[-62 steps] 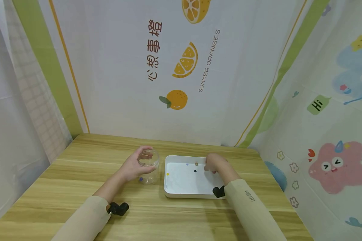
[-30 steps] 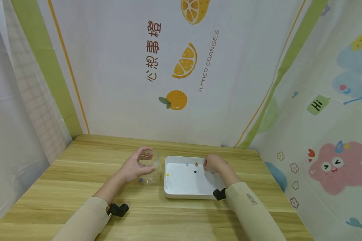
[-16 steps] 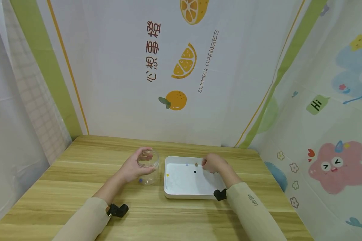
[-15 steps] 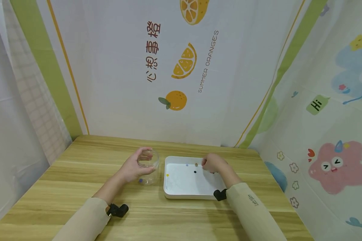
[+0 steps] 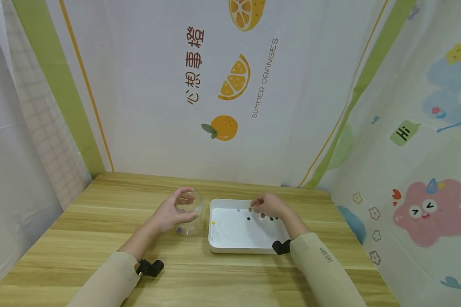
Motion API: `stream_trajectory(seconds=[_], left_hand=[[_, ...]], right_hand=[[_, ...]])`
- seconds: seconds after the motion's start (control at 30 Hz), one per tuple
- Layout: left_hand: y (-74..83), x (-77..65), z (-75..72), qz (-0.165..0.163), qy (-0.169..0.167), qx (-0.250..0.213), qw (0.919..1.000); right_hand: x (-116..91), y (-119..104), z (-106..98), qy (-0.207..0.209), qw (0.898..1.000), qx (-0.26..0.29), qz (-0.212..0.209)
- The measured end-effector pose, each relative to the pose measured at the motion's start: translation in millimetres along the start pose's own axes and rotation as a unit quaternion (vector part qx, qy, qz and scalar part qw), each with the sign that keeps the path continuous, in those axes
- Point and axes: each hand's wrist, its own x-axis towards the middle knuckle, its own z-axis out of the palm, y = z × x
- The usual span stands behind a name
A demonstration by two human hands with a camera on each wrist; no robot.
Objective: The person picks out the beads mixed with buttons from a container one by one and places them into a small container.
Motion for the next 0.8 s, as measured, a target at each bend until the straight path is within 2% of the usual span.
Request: stream_trajectory(seconds=[0.23, 0.53, 0.8], left_hand=[[-1.4, -0.1, -0.5, 0.0, -0.001, -0.001, 1.0], [-0.9, -0.1, -0.1, 0.0, 0.0, -0.001, 1.0], [-1.1, 0.1, 0.0, 0.002, -0.002, -0.004, 1.0]], right_hand=[[-4.0, -5.2, -4.1, -0.034, 0.996, 0.078, -0.032], [-1.9, -3.2, -4.9, -0.059, 0.992, 0.107, -0.031], [-0.9, -4.9, -5.1, -0.078, 0.984, 0.147, -0.057]])
